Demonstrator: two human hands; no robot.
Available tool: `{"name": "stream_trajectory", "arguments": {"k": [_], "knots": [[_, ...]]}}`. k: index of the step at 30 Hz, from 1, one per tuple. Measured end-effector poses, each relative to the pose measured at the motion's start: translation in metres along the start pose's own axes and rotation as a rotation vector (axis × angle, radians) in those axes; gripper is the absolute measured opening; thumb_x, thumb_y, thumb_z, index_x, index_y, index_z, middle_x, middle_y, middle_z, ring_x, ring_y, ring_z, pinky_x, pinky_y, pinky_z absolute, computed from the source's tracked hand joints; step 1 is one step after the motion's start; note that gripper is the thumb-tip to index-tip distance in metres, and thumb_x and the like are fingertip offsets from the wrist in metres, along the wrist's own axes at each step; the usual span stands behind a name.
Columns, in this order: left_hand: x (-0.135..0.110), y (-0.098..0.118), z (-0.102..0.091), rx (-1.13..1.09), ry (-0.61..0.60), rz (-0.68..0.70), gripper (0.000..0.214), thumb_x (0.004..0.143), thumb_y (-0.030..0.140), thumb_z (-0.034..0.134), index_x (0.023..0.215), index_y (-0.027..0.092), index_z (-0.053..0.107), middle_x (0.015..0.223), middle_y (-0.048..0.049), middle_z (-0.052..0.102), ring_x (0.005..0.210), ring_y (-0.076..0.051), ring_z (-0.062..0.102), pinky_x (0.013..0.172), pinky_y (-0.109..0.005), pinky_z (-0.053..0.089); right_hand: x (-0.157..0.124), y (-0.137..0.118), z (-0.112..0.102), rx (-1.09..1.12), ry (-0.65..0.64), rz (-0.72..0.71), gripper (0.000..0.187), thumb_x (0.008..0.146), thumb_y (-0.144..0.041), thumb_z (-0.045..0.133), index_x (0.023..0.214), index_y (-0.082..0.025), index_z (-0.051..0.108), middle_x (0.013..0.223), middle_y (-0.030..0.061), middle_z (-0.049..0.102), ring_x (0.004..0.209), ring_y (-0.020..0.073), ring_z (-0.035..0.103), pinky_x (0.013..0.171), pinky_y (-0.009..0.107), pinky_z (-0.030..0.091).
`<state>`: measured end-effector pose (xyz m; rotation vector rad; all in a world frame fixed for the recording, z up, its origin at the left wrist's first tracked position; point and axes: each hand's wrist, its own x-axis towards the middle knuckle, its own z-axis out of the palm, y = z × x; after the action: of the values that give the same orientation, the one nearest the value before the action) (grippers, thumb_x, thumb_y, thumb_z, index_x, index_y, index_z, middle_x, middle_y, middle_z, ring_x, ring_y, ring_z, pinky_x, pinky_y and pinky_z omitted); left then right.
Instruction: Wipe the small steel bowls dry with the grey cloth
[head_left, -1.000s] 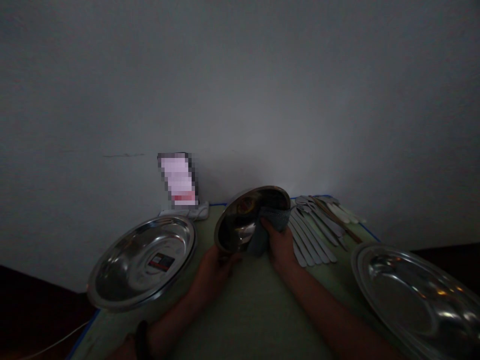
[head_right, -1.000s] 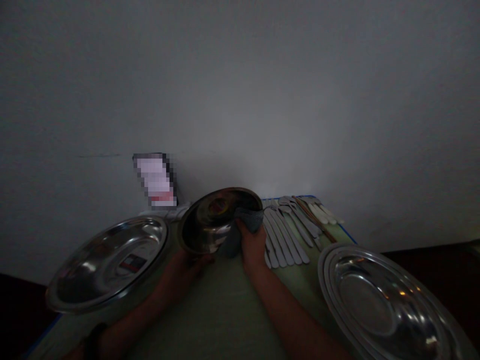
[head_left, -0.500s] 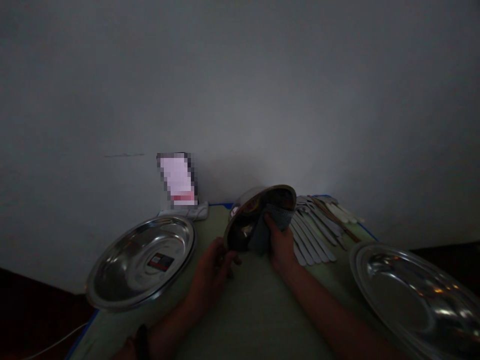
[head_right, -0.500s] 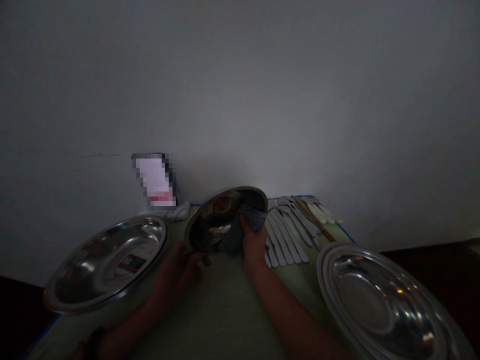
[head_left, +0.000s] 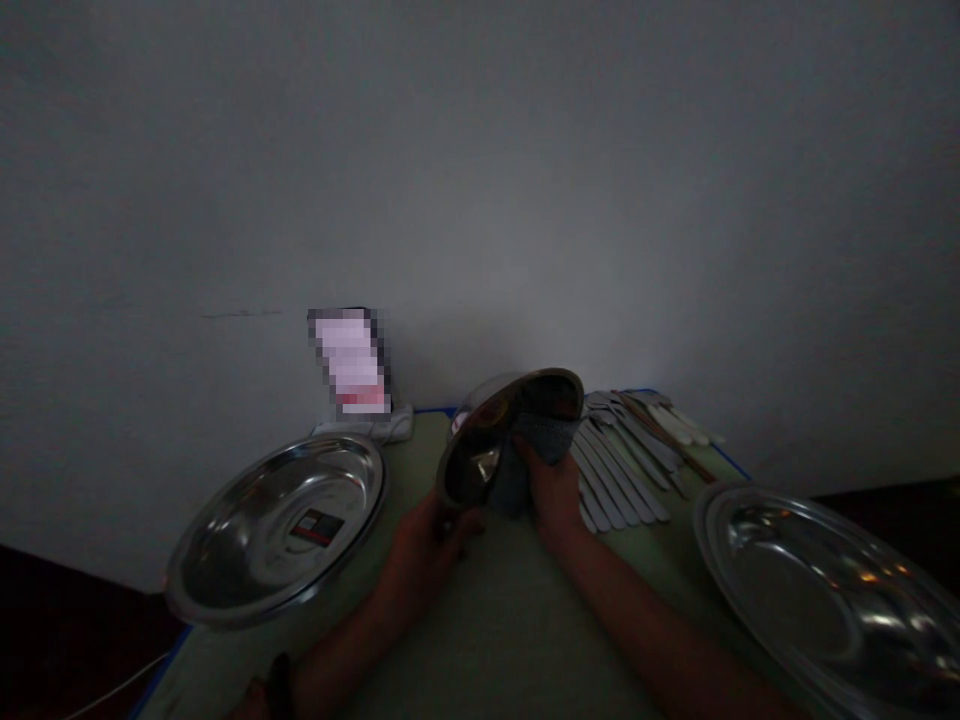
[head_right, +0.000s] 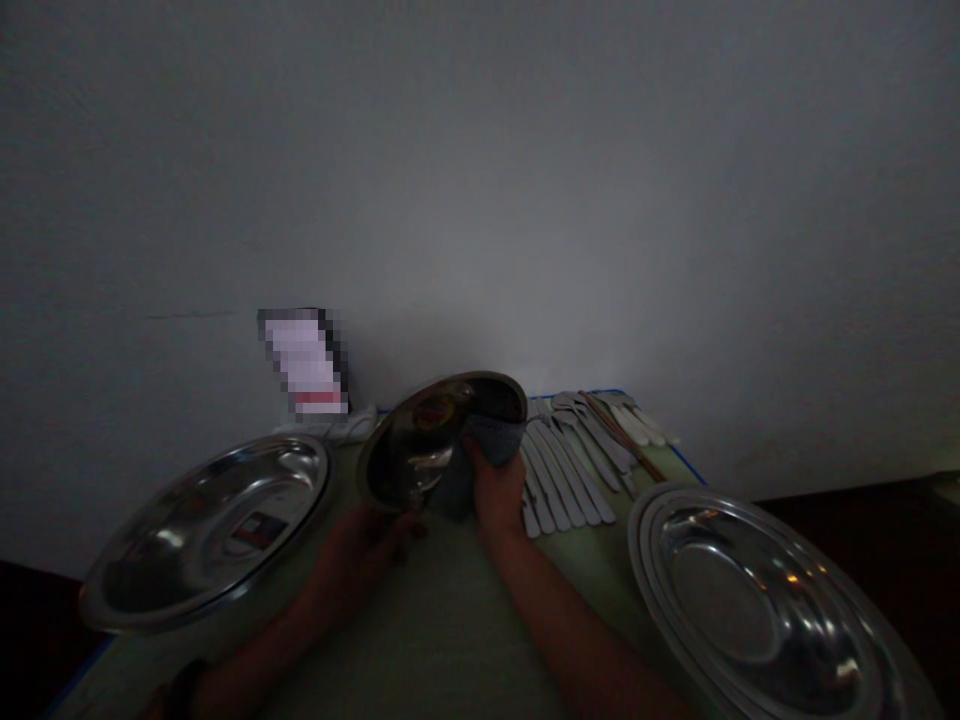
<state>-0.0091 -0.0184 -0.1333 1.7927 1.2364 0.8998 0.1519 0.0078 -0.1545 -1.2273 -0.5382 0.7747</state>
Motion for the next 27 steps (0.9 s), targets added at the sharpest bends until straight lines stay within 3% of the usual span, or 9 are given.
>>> {"name": "stream_trajectory", "arguments": {"k": [4,6,10,14,17,23,27], "knots": [[-0.002,-0.001,-0.003,-0.123,0.107,0.081,0.019,0.085,0.039,0.049,0.091,0.021,0.045,0.073,0.0004,0.063,0.053,-0.012,0.059,0.048,-0.025,0.048,0.003,0.007,0.002,0.110,-0.029,-0.028,0.046,0.062,-0.045,0.075,0.098,-0.016,0.067,0.098,0.0085,0.073,0.093,0.0253,0.066,0.081,0.039,0.050],[-0.003,-0.002,-0.004,-0.143,0.097,0.119,0.019,0.088,0.039,0.045,0.092,0.020,0.044,0.076,0.0004,0.062,0.054,-0.011,0.060,0.051,-0.025,0.050,0.004,0.009,0.002,0.154,-0.032,-0.024,0.048,0.063,-0.044,0.075,0.100,-0.017,0.066,0.100,0.0085,0.072,0.094,0.0250,0.065,0.082,0.039,0.050],[0.001,-0.003,-0.003,-0.129,0.015,0.043,0.022,0.089,0.038,0.042,0.097,0.019,0.046,0.080,-0.0026,0.065,0.054,-0.012,0.063,0.057,-0.030,0.054,0.006,0.009,0.001,0.213,-0.037,-0.026,0.047,0.063,-0.044,0.075,0.100,-0.016,0.066,0.101,0.0083,0.072,0.092,0.0242,0.066,0.082,0.038,0.051],[0.005,-0.005,-0.001,-0.190,0.007,-0.026,0.030,0.088,0.039,0.043,0.110,0.018,0.042,0.097,-0.0093,0.067,0.072,-0.018,0.068,0.056,-0.033,0.056,0.009,0.011,-0.001,0.196,-0.084,-0.008,0.046,0.063,-0.043,0.075,0.100,-0.016,0.067,0.100,0.0081,0.073,0.093,0.0247,0.066,0.085,0.040,0.050],[0.006,-0.008,-0.001,-0.163,-0.052,-0.061,0.032,0.088,0.039,0.042,0.110,0.016,0.042,0.086,-0.0090,0.069,0.065,-0.018,0.067,0.057,-0.034,0.056,0.011,0.014,-0.001,0.190,-0.084,0.014,0.047,0.061,-0.042,0.077,0.099,-0.016,0.067,0.098,0.0078,0.073,0.092,0.0250,0.066,0.085,0.041,0.050],[0.006,-0.011,-0.001,-0.075,-0.130,-0.026,0.023,0.087,0.038,0.043,0.092,0.016,0.051,0.076,-0.0086,0.070,0.061,-0.017,0.065,0.060,-0.032,0.054,0.008,0.013,0.000,0.187,-0.135,0.004,0.046,0.064,-0.043,0.074,0.101,-0.017,0.067,0.099,0.0077,0.073,0.094,0.0252,0.066,0.086,0.042,0.050],[0.004,-0.008,0.000,-0.154,0.006,0.009,0.024,0.087,0.039,0.047,0.100,0.019,0.043,0.071,-0.0001,0.064,0.057,-0.014,0.062,0.049,-0.026,0.050,0.003,0.008,0.002,0.207,-0.118,0.002,0.048,0.064,-0.044,0.073,0.103,-0.016,0.066,0.104,0.0088,0.072,0.099,0.0252,0.065,0.089,0.042,0.049]]}}
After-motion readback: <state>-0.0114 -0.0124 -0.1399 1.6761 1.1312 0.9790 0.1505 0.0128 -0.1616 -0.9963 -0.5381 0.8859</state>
